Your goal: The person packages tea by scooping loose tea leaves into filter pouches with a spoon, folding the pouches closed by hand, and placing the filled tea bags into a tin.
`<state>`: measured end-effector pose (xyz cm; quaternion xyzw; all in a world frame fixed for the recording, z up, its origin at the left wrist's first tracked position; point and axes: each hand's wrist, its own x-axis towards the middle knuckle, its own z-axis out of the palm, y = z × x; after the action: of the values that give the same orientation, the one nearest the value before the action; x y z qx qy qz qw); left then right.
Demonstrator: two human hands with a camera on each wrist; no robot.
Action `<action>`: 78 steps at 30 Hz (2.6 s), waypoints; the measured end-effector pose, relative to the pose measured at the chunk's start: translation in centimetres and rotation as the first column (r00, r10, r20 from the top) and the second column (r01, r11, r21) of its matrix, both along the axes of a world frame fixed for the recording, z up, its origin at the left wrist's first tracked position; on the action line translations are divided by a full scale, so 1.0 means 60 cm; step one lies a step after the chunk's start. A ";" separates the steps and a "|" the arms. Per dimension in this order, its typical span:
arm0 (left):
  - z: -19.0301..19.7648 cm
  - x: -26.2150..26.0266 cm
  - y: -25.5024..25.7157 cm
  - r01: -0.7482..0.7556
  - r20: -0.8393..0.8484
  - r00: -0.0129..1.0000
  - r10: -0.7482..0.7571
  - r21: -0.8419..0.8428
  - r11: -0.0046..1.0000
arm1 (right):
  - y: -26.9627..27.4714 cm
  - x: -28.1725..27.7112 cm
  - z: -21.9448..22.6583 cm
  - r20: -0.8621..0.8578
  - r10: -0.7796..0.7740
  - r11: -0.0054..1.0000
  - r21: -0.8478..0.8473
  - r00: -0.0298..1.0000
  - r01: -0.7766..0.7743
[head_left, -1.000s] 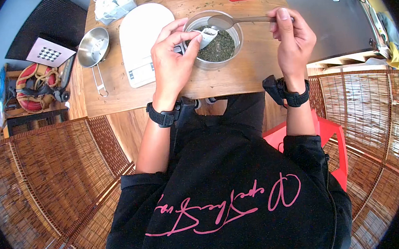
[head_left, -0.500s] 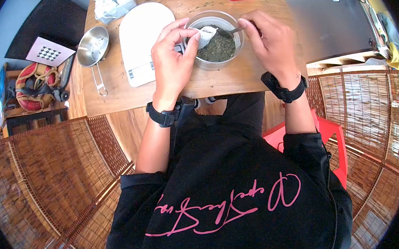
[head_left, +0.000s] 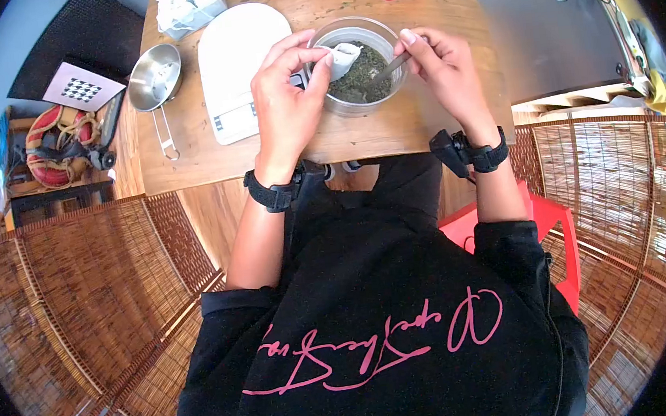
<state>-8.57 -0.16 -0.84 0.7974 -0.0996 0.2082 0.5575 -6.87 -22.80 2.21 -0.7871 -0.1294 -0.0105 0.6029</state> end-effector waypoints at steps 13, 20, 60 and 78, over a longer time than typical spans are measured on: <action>-0.013 0.005 0.003 0.014 0.022 1.000 -0.014 0.013 1.000 | -0.037 0.014 0.000 -0.219 -0.222 0.932 0.239 0.950 0.273; -0.012 0.005 0.004 0.032 -0.007 0.999 -0.032 -0.008 0.999 | -0.045 0.023 0.029 -0.017 -0.355 0.872 0.355 0.935 0.338; -0.017 0.007 0.004 0.021 0.002 1.000 -0.021 -0.011 1.000 | 0.005 -0.003 0.000 0.236 -0.190 0.954 -0.183 0.953 0.236; -0.011 0.007 0.004 0.022 -0.021 1.000 -0.022 -0.001 1.000 | -0.038 0.020 0.029 0.110 -0.369 0.886 0.342 0.923 0.314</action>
<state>-8.13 0.11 -1.48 0.7982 -0.1023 0.1936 0.5612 -5.67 -25.08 3.96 -0.6863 -0.0366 -0.2053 0.6967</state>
